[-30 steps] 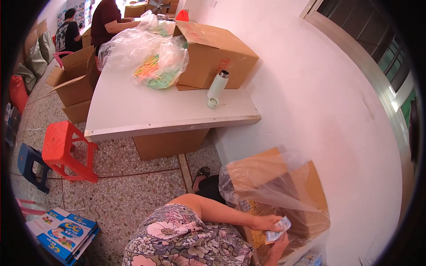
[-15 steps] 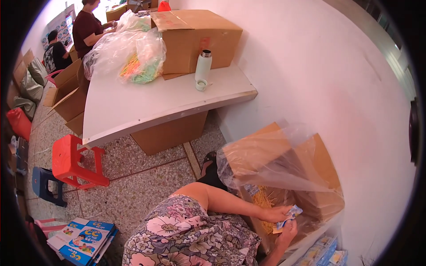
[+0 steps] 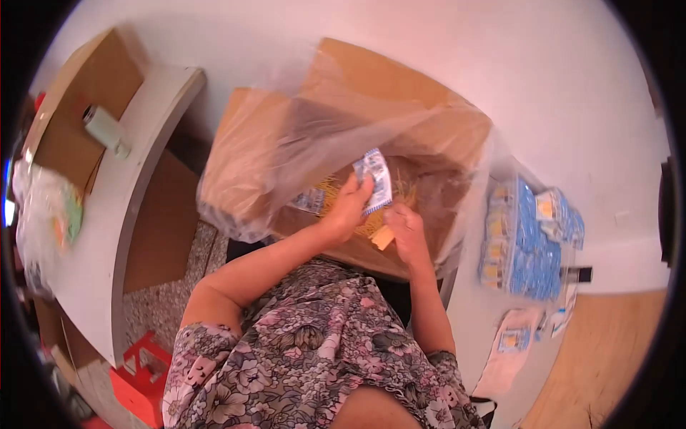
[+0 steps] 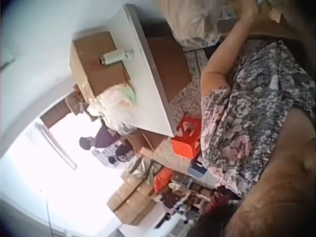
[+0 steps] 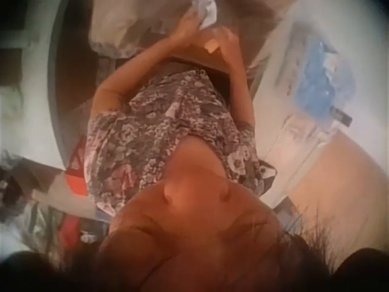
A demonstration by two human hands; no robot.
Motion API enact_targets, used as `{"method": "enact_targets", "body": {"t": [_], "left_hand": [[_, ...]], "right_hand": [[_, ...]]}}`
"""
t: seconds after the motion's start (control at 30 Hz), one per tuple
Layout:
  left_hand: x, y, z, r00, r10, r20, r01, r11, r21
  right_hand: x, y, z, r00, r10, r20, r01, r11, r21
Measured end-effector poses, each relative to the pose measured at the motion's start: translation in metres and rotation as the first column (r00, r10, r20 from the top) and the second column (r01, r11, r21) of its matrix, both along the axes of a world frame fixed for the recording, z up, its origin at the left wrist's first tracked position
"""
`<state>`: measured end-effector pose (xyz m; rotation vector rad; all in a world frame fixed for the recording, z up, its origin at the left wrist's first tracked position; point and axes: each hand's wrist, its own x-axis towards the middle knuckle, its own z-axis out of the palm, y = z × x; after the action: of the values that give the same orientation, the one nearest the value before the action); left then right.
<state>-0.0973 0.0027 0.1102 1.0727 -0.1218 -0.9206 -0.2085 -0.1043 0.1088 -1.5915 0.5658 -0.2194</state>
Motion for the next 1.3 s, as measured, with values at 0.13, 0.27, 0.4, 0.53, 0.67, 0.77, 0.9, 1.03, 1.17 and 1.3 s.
{"method": "enact_targets", "body": {"t": [0.13, 0.27, 0.4, 0.53, 0.67, 0.77, 0.9, 1.03, 1.17, 1.3], "left_hand": [[-0.001, -0.004, -0.001, 0.974, -0.155, -0.164, 0.143, 0.986, -0.083], [-0.001, -0.012, -0.009, 0.977, -0.175, -0.123, 0.173, 0.985, -0.028], [-0.006, -0.019, -0.005, 0.970, -0.221, -0.104, 0.222, 0.975, 0.006], [0.008, -0.014, -0.016, 0.973, -0.228, 0.023, 0.229, 0.971, -0.061], [0.015, -0.006, -0.027, 0.896, -0.315, 0.312, 0.312, 0.948, 0.060], [0.014, -0.002, -0.018, 0.855, -0.438, 0.278, 0.419, 0.899, 0.128], [0.011, -0.002, -0.017, 0.805, -0.507, 0.309, 0.508, 0.857, 0.084], [0.012, 0.002, -0.012, 0.760, -0.541, 0.360, 0.537, 0.835, 0.120], [0.016, 0.008, -0.009, 0.758, -0.527, 0.384, 0.513, 0.846, 0.147], [0.015, 0.011, 0.002, 0.816, -0.518, 0.257, 0.505, 0.855, 0.121]], "right_hand": [[0.001, -0.004, 0.009, 0.988, 0.121, 0.097, -0.112, 0.989, -0.093], [0.002, -0.015, -0.004, 0.968, 0.227, 0.105, -0.208, 0.964, -0.165], [0.002, -0.022, -0.015, 0.963, 0.251, 0.100, -0.219, 0.942, -0.256], [-0.008, -0.028, -0.002, 0.988, -0.031, 0.151, 0.013, 0.992, 0.124], [-0.020, -0.046, 0.006, 0.957, -0.225, 0.184, 0.141, 0.912, 0.384], [-0.021, -0.050, 0.020, 0.957, -0.219, 0.193, 0.143, 0.928, 0.345], [-0.022, -0.050, 0.027, 0.982, -0.127, 0.137, 0.089, 0.962, 0.259], [-0.023, -0.055, 0.027, 0.980, -0.100, 0.170, 0.039, 0.944, 0.329], [-0.022, -0.052, 0.030, 0.989, -0.036, 0.140, -0.022, 0.921, 0.389], [-0.025, -0.054, 0.019, 0.988, -0.075, 0.135, 0.015, 0.916, 0.401]]}}
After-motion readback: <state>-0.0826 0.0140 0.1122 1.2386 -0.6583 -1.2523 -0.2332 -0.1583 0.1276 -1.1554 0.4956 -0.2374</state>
